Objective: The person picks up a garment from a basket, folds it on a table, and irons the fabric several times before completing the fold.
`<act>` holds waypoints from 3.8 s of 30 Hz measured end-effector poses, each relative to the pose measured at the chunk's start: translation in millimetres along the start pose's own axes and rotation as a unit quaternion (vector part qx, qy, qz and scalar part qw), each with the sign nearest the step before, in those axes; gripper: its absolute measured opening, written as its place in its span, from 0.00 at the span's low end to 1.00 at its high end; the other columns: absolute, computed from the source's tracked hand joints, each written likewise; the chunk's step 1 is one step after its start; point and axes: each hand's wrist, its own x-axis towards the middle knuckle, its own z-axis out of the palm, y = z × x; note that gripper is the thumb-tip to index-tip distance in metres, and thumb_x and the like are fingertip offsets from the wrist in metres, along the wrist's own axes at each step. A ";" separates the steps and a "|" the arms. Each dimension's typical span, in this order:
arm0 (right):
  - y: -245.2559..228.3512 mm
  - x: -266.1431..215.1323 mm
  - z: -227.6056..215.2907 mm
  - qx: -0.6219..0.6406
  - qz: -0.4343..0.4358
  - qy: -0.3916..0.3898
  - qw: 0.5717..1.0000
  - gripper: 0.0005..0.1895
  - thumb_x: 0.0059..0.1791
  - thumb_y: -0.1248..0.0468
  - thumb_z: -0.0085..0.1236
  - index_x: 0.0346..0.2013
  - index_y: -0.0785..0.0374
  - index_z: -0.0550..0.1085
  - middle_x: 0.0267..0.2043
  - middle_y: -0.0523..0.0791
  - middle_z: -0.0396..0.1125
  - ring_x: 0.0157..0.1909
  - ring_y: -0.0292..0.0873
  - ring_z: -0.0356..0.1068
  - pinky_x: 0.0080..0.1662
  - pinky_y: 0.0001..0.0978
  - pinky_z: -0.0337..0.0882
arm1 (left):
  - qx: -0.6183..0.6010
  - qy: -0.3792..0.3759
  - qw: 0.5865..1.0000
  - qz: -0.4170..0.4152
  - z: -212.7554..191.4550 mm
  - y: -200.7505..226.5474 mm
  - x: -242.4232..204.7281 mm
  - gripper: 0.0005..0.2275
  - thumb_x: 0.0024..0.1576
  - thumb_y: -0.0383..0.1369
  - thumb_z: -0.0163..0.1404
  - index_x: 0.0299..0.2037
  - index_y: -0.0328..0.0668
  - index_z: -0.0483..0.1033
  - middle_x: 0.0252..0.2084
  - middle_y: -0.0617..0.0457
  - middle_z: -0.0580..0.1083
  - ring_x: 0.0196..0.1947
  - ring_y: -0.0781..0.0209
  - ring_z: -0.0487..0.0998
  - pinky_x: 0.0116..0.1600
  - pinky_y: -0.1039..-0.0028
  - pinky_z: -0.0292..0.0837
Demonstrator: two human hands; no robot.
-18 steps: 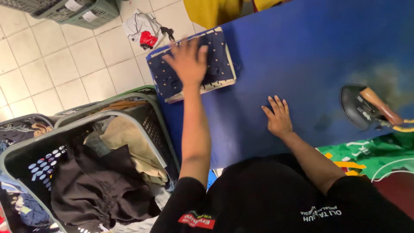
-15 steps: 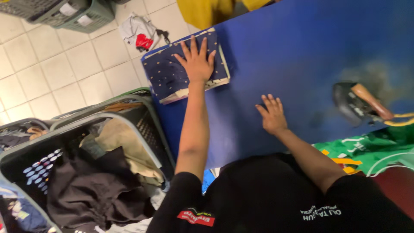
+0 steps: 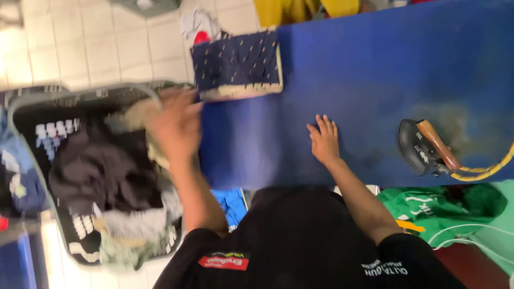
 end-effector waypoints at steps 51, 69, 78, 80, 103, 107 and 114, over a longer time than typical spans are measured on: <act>97.5 -108.3 -46.6 0.342 0.146 0.088 0.924 0.38 0.63 0.51 0.49 0.76 0.68 0.42 0.70 0.57 0.52 0.67 0.55 0.61 0.64 0.49 0.62 | -0.122 -0.131 0.948 -0.264 257.3 57.4 -277.7 0.19 0.59 0.38 0.55 0.60 0.44 0.72 0.55 0.38 0.76 0.56 0.36 0.75 0.57 0.57 0.70; 62.2 -110.5 -72.7 0.314 0.135 -0.019 0.940 0.08 0.45 0.70 0.69 0.34 0.64 0.76 0.31 0.43 0.69 0.33 0.37 0.66 0.39 0.29 0.68 | 0.105 -0.066 0.968 -0.218 199.5 78.3 -272.7 0.16 0.66 0.47 0.42 0.49 0.44 0.69 0.39 0.35 0.78 0.41 0.30 0.77 0.44 0.43 0.69; -27.0 -123.1 -95.9 0.315 -0.066 -0.144 0.936 0.09 0.42 0.71 0.67 0.36 0.61 0.79 0.33 0.44 0.70 0.36 0.44 0.70 0.43 0.35 0.69 | 0.022 -0.289 0.921 -0.261 250.0 135.8 -221.3 0.27 0.59 0.58 0.50 0.53 0.40 0.71 0.45 0.35 0.75 0.43 0.32 0.78 0.44 0.46 0.73; -33.4 -123.7 -100.8 0.282 -0.182 -0.127 0.933 0.08 0.41 0.71 0.68 0.34 0.60 0.78 0.31 0.42 0.69 0.37 0.46 0.70 0.49 0.41 0.68 | 0.048 -0.289 0.918 -0.267 272.8 125.9 -218.8 0.28 0.54 0.56 0.51 0.53 0.40 0.70 0.44 0.34 0.75 0.40 0.34 0.79 0.41 0.48 0.74; -63.4 -86.4 -107.8 0.636 0.113 -0.174 0.743 0.12 0.54 0.65 0.55 0.51 0.66 0.74 0.47 0.48 0.73 0.51 0.46 0.71 0.55 0.39 0.70 | -0.418 -0.213 0.873 0.132 131.9 243.9 -201.3 0.11 0.67 0.37 0.41 0.37 0.39 0.69 0.37 0.42 0.71 0.40 0.37 0.71 0.47 0.53 0.67; -88.8 -68.3 -130.9 0.706 0.082 -0.160 0.685 0.15 0.53 0.65 0.53 0.54 0.67 0.71 0.52 0.49 0.71 0.55 0.48 0.69 0.58 0.41 0.68 | -0.484 -0.351 0.772 0.216 119.6 280.5 -214.5 0.11 0.69 0.37 0.44 0.39 0.38 0.68 0.35 0.42 0.68 0.38 0.39 0.72 0.45 0.55 0.67; -78.7 -4.6 -158.8 0.726 0.076 -0.110 0.675 0.21 0.52 0.66 0.51 0.60 0.68 0.66 0.59 0.50 0.66 0.62 0.49 0.65 0.64 0.44 0.64 | -0.563 -0.380 0.734 -0.001 126.8 263.4 -224.1 0.10 0.71 0.34 0.47 0.40 0.36 0.69 0.35 0.50 0.66 0.35 0.56 0.66 0.46 0.64 0.67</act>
